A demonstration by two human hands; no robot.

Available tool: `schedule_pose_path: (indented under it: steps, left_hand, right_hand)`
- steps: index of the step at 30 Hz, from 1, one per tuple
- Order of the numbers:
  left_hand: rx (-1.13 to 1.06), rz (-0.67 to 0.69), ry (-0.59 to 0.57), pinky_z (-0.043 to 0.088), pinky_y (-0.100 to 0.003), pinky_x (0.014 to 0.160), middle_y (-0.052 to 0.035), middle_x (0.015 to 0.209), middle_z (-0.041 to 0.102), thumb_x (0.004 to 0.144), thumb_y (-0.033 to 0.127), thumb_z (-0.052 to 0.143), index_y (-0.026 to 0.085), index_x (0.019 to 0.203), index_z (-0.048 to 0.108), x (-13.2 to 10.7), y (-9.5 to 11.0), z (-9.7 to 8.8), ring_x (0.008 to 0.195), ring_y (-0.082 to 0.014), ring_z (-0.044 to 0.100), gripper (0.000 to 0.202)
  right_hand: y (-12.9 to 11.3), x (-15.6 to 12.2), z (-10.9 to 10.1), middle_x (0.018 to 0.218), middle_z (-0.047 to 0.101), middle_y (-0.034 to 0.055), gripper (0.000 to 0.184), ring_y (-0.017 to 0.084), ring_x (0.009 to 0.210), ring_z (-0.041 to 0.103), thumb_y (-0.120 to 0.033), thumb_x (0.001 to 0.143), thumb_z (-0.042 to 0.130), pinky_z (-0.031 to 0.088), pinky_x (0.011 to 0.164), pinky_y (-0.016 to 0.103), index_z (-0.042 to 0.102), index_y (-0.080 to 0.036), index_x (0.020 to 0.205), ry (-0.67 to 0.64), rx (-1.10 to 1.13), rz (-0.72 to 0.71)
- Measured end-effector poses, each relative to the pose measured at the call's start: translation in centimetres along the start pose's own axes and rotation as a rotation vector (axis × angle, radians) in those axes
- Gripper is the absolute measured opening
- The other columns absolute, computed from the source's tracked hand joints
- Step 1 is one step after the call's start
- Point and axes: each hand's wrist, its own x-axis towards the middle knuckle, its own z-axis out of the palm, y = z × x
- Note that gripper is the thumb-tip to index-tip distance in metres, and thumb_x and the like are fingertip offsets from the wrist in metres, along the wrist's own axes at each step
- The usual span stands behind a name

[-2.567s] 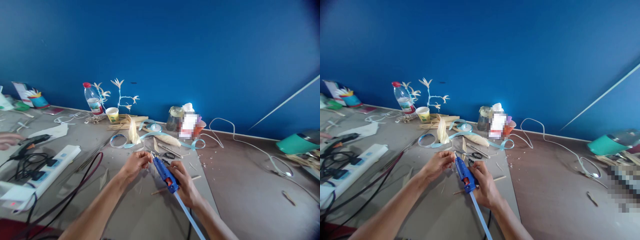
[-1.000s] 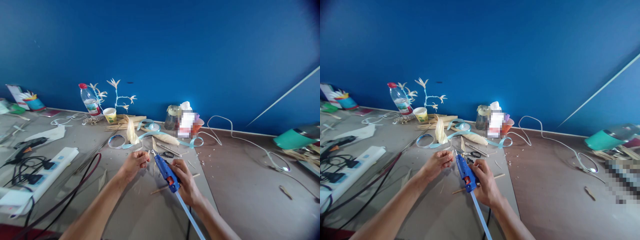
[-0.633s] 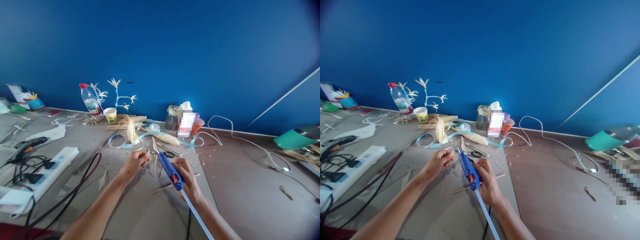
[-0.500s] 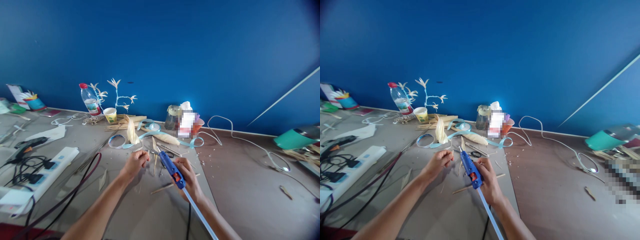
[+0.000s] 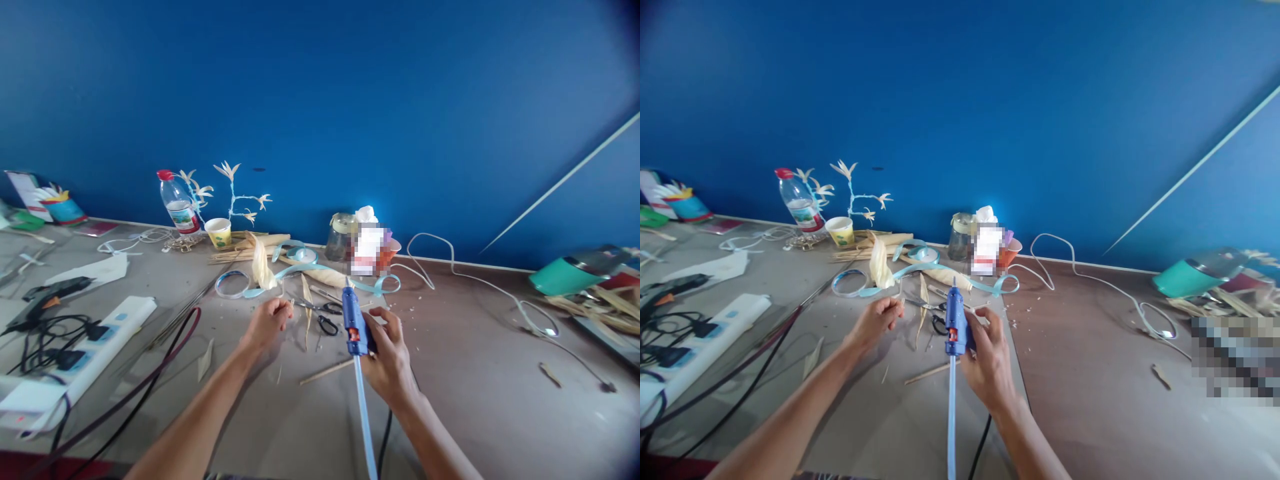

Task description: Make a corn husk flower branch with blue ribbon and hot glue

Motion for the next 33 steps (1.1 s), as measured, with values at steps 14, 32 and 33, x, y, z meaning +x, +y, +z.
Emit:
schedule_pose_path:
  steps: [14,32,33]
  left_hand:
    - [-0.062,0.063,-0.002,0.033,-0.021,0.047,0.0007,0.062,0.059,0.072,0.042,0.055,0.016,0.068,0.059,0.0,-0.4,0.4,0.045,-0.0082,0.043,0.026]
    - [-0.03,0.057,-0.038,0.034,-0.022,0.048,0.0013,0.064,0.06,0.072,0.038,0.054,0.017,0.069,0.06,0.3,-1.1,0.6,0.044,-0.0084,0.045,0.023]
    - [-0.034,0.059,-0.035,0.034,-0.022,0.048,0.0013,0.064,0.06,0.072,0.038,0.054,0.017,0.069,0.061,0.3,-1.0,0.6,0.044,-0.0084,0.045,0.023]
  right_hand:
    - [7.5,-0.2,-3.4,0.119,0.044,0.0158,0.045,0.026,0.093,0.054,-0.014,0.08,0.047,0.048,0.081,0.046,0.048,-0.019,0.125,-0.267,-0.353,-0.16]
    - [7.3,-0.2,-3.4,0.115,0.045,0.0128,0.044,0.023,0.092,0.055,-0.013,0.077,0.049,0.047,0.083,0.041,0.05,-0.018,0.12,-0.376,-0.301,-0.076]
    - [7.2,-0.1,-3.6,0.115,0.045,0.0126,0.043,0.023,0.092,0.055,-0.013,0.077,0.049,0.047,0.083,0.041,0.05,-0.019,0.12,-0.372,-0.299,-0.071]
